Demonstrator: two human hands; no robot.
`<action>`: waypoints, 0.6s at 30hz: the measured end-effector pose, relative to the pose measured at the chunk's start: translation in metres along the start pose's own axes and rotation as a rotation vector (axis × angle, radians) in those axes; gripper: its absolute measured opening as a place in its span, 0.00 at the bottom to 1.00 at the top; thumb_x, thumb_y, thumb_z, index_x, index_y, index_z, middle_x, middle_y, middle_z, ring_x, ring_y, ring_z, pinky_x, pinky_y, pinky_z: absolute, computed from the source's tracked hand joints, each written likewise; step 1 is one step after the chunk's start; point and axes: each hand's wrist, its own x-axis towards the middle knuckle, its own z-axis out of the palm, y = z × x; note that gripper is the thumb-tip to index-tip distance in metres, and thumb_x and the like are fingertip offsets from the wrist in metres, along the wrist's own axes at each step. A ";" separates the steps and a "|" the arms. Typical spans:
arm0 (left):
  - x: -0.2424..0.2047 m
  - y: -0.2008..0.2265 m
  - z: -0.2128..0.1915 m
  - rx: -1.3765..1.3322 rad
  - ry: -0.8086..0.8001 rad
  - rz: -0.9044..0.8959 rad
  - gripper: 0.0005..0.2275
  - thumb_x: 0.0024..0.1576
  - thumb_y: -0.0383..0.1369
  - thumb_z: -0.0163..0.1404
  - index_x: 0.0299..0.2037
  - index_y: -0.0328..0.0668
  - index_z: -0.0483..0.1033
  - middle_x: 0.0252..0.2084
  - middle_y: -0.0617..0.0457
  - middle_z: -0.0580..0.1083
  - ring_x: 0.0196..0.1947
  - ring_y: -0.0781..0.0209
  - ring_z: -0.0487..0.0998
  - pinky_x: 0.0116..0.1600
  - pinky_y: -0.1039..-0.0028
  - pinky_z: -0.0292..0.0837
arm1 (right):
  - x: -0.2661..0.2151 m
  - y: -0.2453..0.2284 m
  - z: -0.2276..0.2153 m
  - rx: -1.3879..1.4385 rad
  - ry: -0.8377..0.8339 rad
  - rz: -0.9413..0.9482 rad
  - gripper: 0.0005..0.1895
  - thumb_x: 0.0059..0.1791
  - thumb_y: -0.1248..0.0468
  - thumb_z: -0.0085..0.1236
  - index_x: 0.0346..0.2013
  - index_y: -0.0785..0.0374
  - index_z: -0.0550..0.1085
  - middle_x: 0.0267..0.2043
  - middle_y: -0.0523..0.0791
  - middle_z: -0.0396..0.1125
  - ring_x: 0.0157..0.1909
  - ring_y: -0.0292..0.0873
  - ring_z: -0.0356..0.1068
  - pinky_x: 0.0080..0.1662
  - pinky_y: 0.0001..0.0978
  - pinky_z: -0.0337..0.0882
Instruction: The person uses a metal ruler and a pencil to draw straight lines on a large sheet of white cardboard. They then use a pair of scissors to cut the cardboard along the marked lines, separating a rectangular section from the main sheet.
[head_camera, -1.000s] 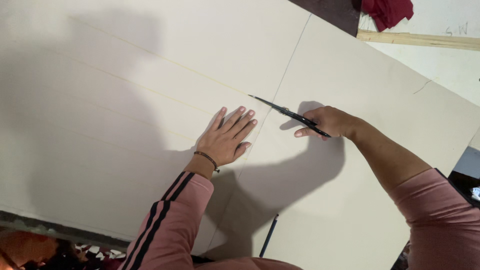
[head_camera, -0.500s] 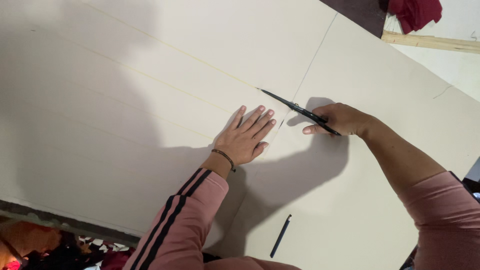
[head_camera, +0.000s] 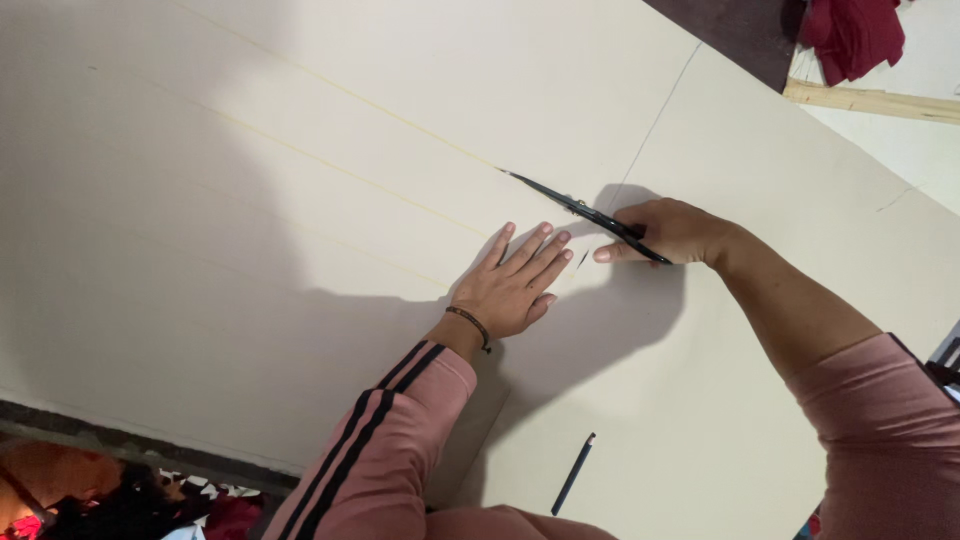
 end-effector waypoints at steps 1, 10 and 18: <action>0.000 0.000 0.001 -0.005 0.031 -0.002 0.27 0.67 0.47 0.31 0.76 0.50 0.48 0.81 0.54 0.44 0.80 0.53 0.38 0.79 0.45 0.28 | 0.002 -0.006 -0.003 0.000 -0.003 -0.020 0.27 0.38 0.33 0.67 0.24 0.53 0.75 0.18 0.44 0.71 0.24 0.43 0.77 0.40 0.34 0.72; -0.001 -0.002 -0.002 0.067 0.177 0.004 0.26 0.67 0.48 0.33 0.74 0.49 0.54 0.78 0.54 0.50 0.79 0.54 0.44 0.79 0.44 0.33 | 0.011 -0.022 -0.005 0.010 -0.017 -0.019 0.27 0.40 0.33 0.66 0.24 0.53 0.74 0.19 0.44 0.71 0.25 0.42 0.77 0.39 0.35 0.71; 0.000 -0.001 -0.012 0.050 -0.023 0.003 0.27 0.69 0.48 0.30 0.76 0.50 0.47 0.81 0.54 0.39 0.80 0.54 0.34 0.79 0.45 0.27 | 0.002 -0.054 -0.009 -0.027 -0.011 -0.006 0.27 0.40 0.34 0.67 0.25 0.53 0.75 0.19 0.42 0.71 0.24 0.40 0.76 0.39 0.32 0.71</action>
